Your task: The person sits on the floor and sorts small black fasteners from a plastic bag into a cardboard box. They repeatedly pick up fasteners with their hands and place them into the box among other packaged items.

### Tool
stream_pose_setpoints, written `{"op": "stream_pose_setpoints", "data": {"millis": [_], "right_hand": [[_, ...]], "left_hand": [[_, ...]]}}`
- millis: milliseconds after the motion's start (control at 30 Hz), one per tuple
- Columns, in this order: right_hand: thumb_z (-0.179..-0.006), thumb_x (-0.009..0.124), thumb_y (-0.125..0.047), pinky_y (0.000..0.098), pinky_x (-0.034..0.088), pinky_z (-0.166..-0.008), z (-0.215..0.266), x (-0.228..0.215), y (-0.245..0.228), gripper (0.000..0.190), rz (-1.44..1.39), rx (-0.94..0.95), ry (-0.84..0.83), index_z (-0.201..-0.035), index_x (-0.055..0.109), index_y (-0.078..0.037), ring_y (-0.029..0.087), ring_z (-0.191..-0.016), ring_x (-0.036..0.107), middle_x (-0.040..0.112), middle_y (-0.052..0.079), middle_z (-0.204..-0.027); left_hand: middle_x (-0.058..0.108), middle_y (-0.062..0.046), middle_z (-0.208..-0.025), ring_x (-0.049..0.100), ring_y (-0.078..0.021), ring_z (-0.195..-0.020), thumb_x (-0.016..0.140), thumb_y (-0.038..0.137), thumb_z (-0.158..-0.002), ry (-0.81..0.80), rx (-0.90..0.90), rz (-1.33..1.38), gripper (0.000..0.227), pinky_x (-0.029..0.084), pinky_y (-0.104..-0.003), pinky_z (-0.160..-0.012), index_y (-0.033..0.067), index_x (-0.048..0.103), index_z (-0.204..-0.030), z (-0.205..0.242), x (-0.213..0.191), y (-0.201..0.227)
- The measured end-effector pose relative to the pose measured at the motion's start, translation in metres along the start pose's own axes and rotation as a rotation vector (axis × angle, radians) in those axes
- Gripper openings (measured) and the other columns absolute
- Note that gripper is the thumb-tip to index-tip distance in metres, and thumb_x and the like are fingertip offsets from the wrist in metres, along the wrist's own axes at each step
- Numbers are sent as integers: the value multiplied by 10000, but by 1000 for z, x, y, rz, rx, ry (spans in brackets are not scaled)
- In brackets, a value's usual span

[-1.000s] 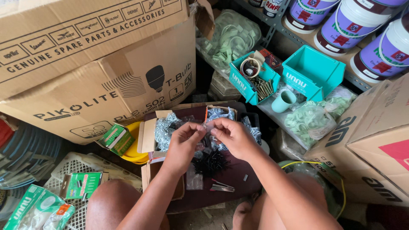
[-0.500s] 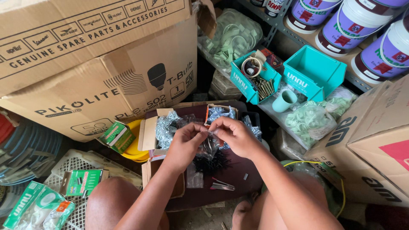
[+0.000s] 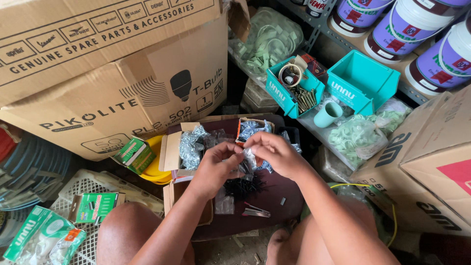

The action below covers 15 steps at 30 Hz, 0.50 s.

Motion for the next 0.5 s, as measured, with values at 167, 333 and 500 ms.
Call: {"op": "stream_pose_setpoints", "data": {"millis": [167,333,500], "right_hand": [[-810,643,-2,263,551,-585,0,0,16,225,107,41,5,-1032,612,11,136,-620,623,657,112,-770],[-799,645,-4,239,529,-540,2,-1,12,135,225,3,47,-934,646,-19,114,-598,607,653,67,-714],[-802,650,-22,257,531,-552,5,6,-11,103,330,-87,31,-900,669,-50,127,-608,605,675,63,-709]], "left_hand": [[636,-136,-848,578,-161,-743,619,83,-865,62,-9,-17,107,624,-389,-689,-2,637,-927,7,3,9],[669,-114,-815,615,-163,-762,632,184,-871,10,20,-253,156,606,-341,-705,52,665,-948,-5,-5,-4],[697,-152,-832,666,-205,-792,630,180,-878,2,15,-318,137,604,-388,-719,53,671,-908,1,-2,6]]}}
Point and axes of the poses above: each hand's wrist, its own z-axis away from the middle knuckle, its own x-axis out of the palm, y = z × x, the point moved 6 cm from there along -z, towards the middle knuckle
